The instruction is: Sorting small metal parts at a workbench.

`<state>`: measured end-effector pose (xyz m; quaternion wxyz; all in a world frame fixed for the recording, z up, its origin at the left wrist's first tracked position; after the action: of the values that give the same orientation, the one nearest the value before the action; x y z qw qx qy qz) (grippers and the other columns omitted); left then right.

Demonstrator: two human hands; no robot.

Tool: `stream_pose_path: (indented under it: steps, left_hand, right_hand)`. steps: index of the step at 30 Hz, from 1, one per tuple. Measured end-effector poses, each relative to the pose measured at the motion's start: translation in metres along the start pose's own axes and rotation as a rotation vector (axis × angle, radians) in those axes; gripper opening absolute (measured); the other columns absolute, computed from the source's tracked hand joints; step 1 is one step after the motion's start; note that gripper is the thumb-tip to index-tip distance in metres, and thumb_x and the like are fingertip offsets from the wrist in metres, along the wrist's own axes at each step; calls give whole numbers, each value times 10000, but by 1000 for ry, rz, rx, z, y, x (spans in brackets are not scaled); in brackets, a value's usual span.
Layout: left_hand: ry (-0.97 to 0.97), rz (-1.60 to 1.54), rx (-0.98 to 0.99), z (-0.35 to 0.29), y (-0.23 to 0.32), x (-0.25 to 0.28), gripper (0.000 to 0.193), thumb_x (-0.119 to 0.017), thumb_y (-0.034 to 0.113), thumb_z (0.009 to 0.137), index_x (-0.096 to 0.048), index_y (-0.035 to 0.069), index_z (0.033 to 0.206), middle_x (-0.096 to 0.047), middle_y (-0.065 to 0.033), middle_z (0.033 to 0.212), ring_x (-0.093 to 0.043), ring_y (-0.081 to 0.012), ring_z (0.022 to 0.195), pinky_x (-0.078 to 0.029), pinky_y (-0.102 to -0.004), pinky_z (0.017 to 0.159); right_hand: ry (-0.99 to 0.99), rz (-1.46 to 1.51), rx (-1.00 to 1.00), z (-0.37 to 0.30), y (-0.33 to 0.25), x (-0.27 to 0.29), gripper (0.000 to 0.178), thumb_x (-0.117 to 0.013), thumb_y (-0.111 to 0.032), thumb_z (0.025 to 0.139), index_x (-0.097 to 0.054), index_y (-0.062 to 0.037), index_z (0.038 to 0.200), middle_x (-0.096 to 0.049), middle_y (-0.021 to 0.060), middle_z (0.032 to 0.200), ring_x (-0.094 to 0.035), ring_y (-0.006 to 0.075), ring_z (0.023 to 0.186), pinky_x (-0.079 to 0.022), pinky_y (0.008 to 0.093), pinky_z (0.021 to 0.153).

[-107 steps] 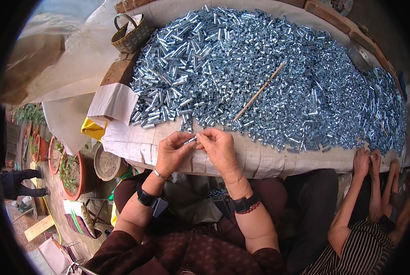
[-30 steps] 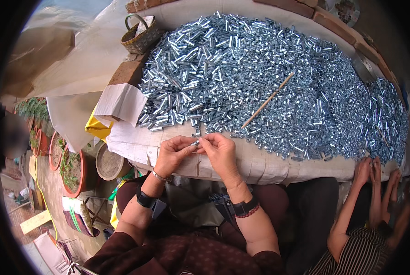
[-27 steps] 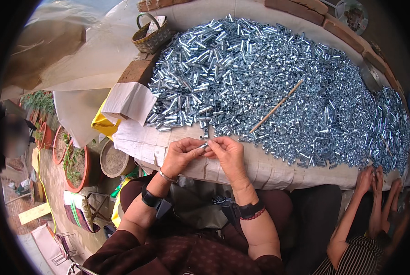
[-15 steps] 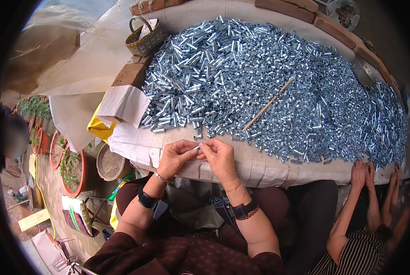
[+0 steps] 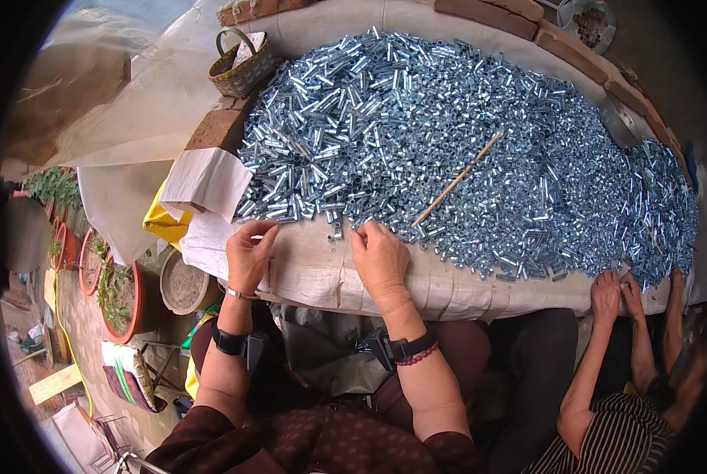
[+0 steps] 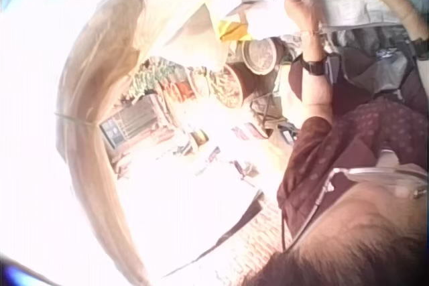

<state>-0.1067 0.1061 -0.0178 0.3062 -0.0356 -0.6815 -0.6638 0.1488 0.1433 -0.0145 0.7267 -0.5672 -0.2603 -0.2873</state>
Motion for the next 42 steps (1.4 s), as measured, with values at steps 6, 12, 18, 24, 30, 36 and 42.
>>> stream_pose_path:
  steps: [6, 12, 18, 24, 30, 36, 42]
  left_hand:
    - [141, 482, -212, 1, 12, 11, 137, -683, 163, 740, -654, 100, 859, -594, -66, 854, -582, -264, 835, -465, -351, 713]
    - [-9, 173, -19, -4, 3, -9, 121, -662, 155, 804, -634, 80, 895, -621, -70, 787, -593, -171, 681, -462, -283, 625]
    - [-292, -500, 159, -25, -3, -64, 261, -605, 159, 891, -529, 42, 1111, -660, -87, 933, -599, -97, 749, -484, -213, 638]
    - [-392, -739, 322, -37, 10, -87, 322, -580, 124, 902, -507, 44, 1206, -653, -90, 961, -633, -129, 802, -510, -221, 672]
    - [-390, -900, 467, -39, -4, -97, 281, -587, 121, 897, -522, 32, 1156, -646, -84, 968, -646, -127, 794, -528, -205, 650]
    - [-385, -1062, 607, -46, -8, -100, 239, -611, 120, 883, -535, 17, 1085, -637, -85, 928, -658, -147, 800, -553, -214, 682]
    - [-498, -971, 509, -48, 6, -106, 184, -605, 91, 883, -581, -8, 1035, -664, -106, 926, -666, -156, 816, -549, -225, 702]
  right_hand:
    - [33, -195, -42, 2, -4, -3, 244, -677, -276, 779, -572, -70, 701, -620, 71, 720, -603, 290, 647, -451, 410, 589]
    - [-44, 7, 18, -1, -3, -11, 160, -667, -225, 775, -604, -80, 746, -609, 77, 795, -607, 308, 722, -462, 431, 616]
    - [-10, -27, -28, 0, -6, -9, 146, -656, -218, 781, -606, -83, 755, -596, 73, 796, -601, 301, 724, -461, 430, 619]
    - [-7, -1, 47, -4, -13, -17, 110, -641, -199, 786, -606, -95, 787, -597, 70, 804, -603, 299, 730, -462, 426, 618]
    - [-41, 283, -29, -5, -2, -17, 98, -645, -151, 803, -616, -63, 835, -625, 43, 769, -616, 185, 659, -466, 328, 561]
    - [-300, 1043, -298, -24, -2, -30, 158, -655, -155, 839, -611, -12, 890, -625, 17, 747, -590, 68, 639, -435, 193, 531]
    - [-301, 1131, -318, -23, 4, -27, 185, -657, -172, 843, -605, -4, 902, -623, 18, 750, -588, 70, 649, -437, 191, 549]
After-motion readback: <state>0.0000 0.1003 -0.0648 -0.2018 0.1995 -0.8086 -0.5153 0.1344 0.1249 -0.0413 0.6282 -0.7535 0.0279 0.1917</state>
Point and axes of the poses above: each hand's wrist, its own z-axis towards the middle knuckle, its own x-axis out of the back of the hand, y = z × x, the point moved 10 cm from there along z, towards the middle knuckle
